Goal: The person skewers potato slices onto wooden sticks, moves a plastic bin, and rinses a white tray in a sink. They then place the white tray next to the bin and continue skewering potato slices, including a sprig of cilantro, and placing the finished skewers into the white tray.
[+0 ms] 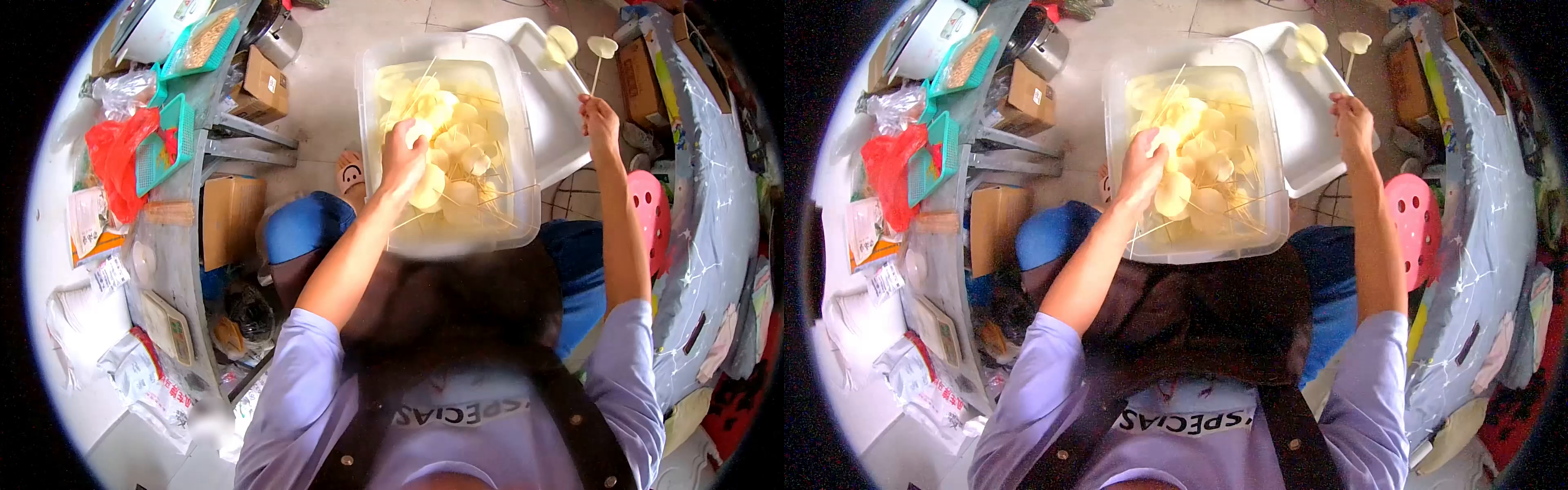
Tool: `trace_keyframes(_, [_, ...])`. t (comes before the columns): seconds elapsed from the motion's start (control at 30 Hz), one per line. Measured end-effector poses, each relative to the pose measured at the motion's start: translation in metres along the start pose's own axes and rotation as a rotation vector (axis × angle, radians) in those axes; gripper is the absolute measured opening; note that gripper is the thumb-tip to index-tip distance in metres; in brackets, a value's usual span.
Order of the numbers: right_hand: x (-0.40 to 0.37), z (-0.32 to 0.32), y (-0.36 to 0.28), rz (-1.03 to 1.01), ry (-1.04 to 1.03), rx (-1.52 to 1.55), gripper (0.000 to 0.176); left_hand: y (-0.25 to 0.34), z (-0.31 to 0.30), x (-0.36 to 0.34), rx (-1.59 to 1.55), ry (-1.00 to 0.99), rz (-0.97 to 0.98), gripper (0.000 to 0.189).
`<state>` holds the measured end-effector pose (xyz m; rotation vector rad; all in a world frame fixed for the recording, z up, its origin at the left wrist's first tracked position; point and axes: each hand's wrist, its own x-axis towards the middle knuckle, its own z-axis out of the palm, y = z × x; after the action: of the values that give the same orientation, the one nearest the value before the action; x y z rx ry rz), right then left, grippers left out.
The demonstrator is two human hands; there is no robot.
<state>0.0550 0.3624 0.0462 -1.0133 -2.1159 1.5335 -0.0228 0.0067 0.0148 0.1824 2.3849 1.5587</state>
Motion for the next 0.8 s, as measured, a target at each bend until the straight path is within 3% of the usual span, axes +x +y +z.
trace_keyframes(0.1, [0.068, -0.018, 0.098, -0.038, 0.139, -0.543, 0.025, -0.006, 0.003, 0.021, 0.355, -0.046, 0.15, 0.047])
trace_keyframes(0.17, [0.098, -0.017, 0.175, 0.048, 0.166, -0.81, 0.029, 0.006, 0.004, 0.03, 0.568, -0.118, 0.245, 0.051])
trace_keyframes(0.23, [0.106, 0.0, 0.226, 0.367, 0.207, -0.595, 0.031, 0.003, 0.017, 0.031, 0.624, -0.165, 0.297, 0.066])
trace_keyframes(0.33, [0.093, 0.03, 0.246, 0.343, 0.217, -0.805, 0.032, 0.022, 0.03, 0.016, 0.666, -0.33, 0.271, 0.078])
trace_keyframes(0.4, [0.083, 0.047, 0.236, 0.41, 0.083, -0.58, 0.033, 0.02, 0.037, 0.016, 0.713, -0.316, 0.319, 0.076])
trace_keyframes(0.47, [0.09, 0.054, 0.271, 0.457, -0.088, -0.329, 0.033, 0.016, 0.042, 0.017, 0.772, -0.285, 0.402, 0.073])
trace_keyframes(0.57, [0.071, 0.06, 0.212, 0.254, -0.161, -0.815, 0.036, 0.017, 0.043, 0.021, 0.792, -0.375, 0.424, 0.07])
trace_keyframes(0.67, [0.085, 0.045, 0.177, 0.174, -0.164, -0.722, 0.038, 0.03, 0.044, 0.025, 0.788, -0.457, 0.367, 0.063])
trace_keyframes(0.77, [0.084, 0.032, 0.112, -0.038, -0.175, -0.499, 0.035, 0.024, 0.035, 0.041, 0.614, -0.523, 0.363, 0.061])
trace_keyframes(0.8, [0.062, 0.033, 0.065, -0.075, -0.18, -0.337, 0.033, 0.024, 0.031, 0.045, 0.526, -0.53, 0.372, 0.048])
